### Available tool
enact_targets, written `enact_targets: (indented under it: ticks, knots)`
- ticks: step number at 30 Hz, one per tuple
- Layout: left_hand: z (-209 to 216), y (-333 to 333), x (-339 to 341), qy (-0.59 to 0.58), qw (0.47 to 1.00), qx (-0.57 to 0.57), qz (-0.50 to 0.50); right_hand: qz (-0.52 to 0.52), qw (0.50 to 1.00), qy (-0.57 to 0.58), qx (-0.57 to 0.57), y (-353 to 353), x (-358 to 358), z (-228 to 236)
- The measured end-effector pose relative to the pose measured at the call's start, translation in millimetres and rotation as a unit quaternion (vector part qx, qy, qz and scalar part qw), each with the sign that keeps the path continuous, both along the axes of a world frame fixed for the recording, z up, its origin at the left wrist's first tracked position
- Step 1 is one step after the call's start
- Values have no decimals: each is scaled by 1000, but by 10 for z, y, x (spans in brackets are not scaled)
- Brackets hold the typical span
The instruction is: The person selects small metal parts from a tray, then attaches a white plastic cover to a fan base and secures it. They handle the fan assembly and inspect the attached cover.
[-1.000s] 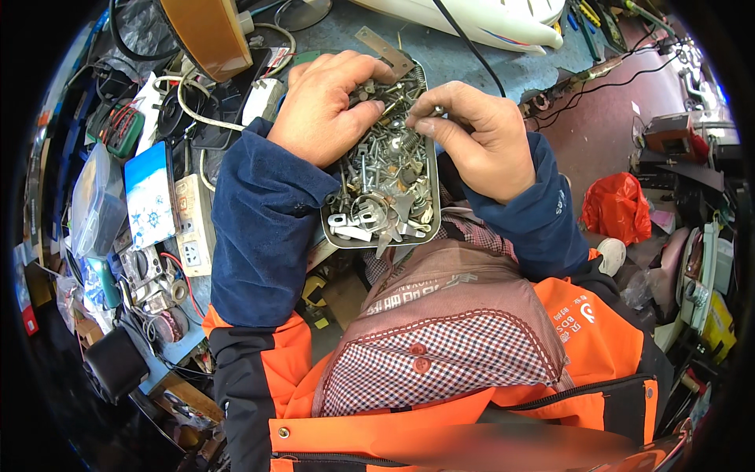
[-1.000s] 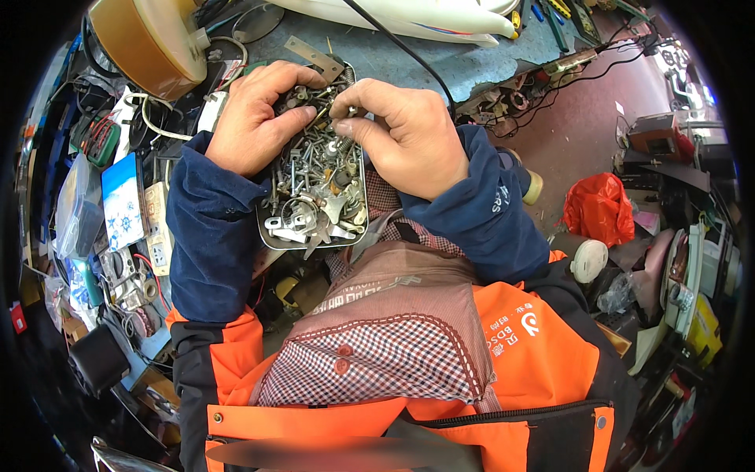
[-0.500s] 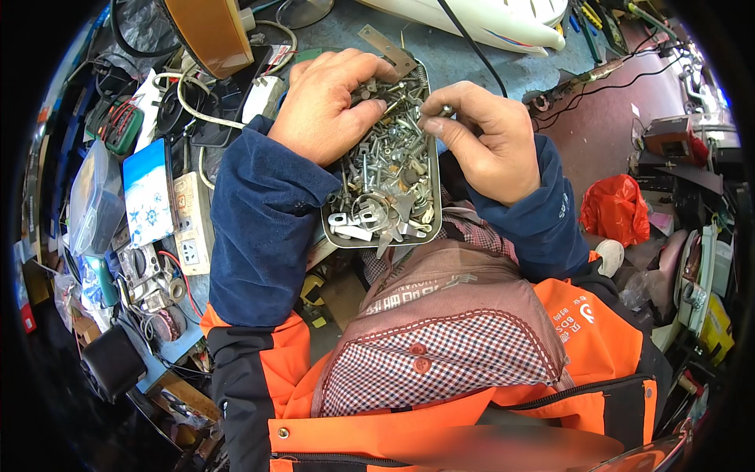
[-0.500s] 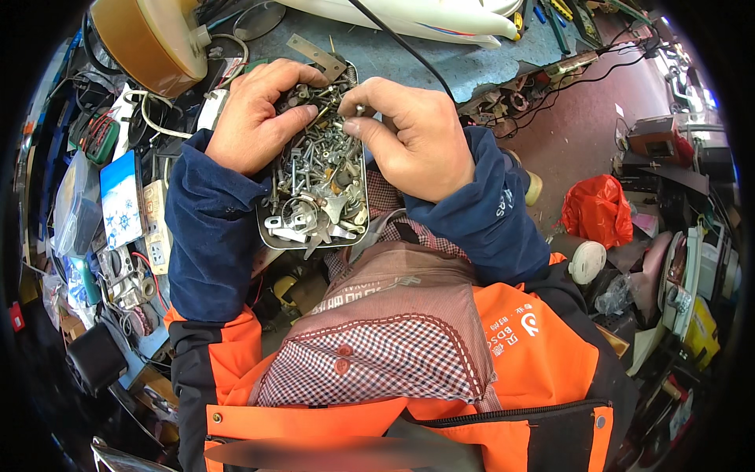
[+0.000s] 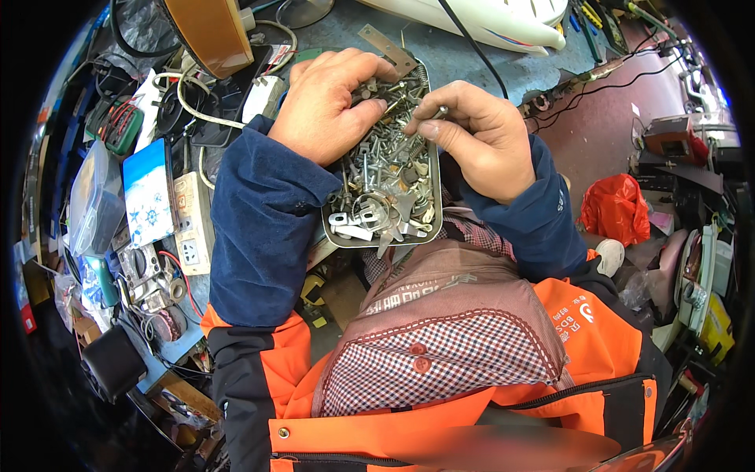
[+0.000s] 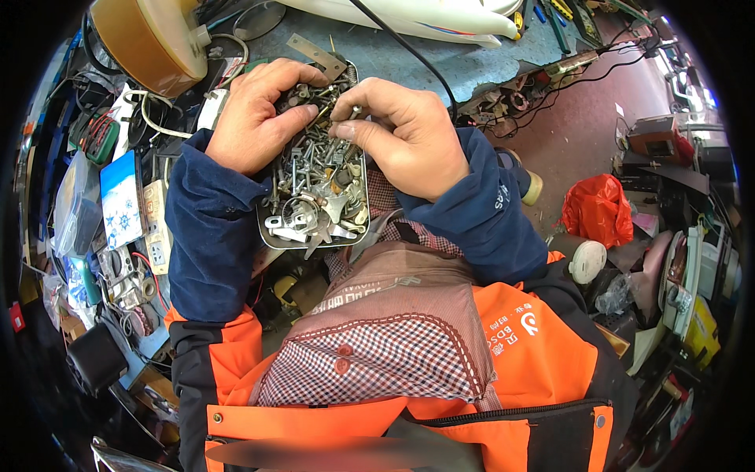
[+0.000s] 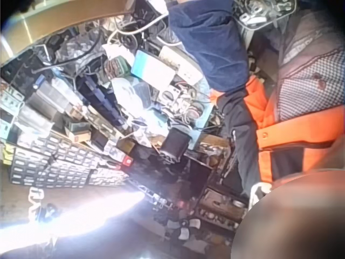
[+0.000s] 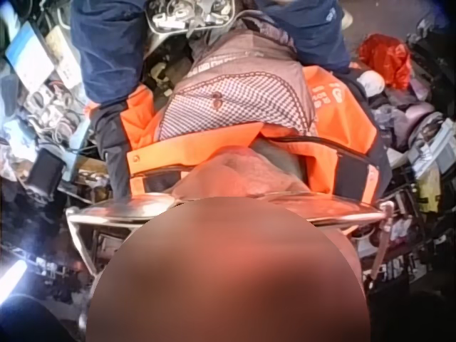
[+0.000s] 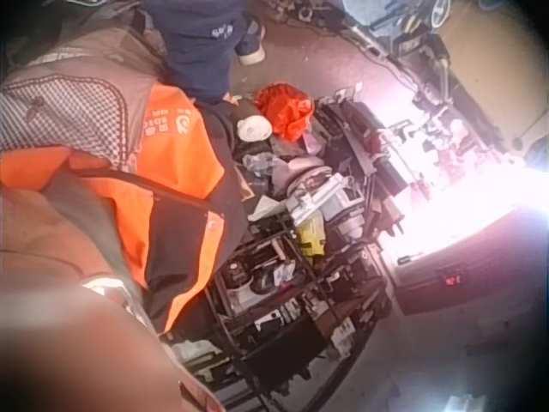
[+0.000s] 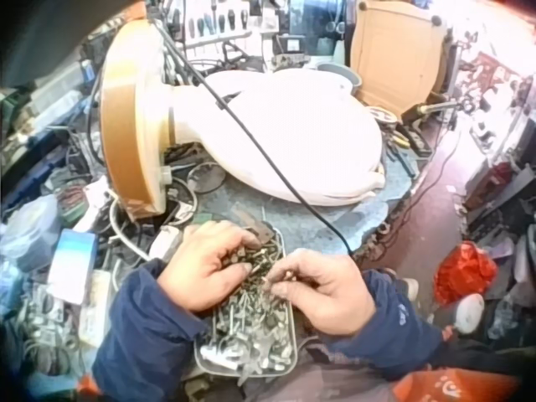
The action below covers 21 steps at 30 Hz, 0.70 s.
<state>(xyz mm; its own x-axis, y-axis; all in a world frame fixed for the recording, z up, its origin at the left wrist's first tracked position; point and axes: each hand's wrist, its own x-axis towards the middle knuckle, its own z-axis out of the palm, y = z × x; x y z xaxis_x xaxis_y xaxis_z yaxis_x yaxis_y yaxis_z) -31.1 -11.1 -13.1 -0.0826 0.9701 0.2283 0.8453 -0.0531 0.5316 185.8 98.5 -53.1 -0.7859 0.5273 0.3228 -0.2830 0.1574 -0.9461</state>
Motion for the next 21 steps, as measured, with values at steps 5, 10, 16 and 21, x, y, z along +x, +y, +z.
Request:
enact_targets:
  ticks: [5,10,16,21]
  knots:
    - [11,-7,-4,-2,1000,-10,1,-58,996,-31,54,33,60,55]
    - [46,0,-1,24,1000,7,-15,-77,986,-21,145,26,35,85]
    - [43,4,-7,24,1000,2,-13,-110,967,-33,228,-11,13,131]
    - [7,1,-6,-2,1000,-5,-1,-137,960,-21,244,3,5,110]
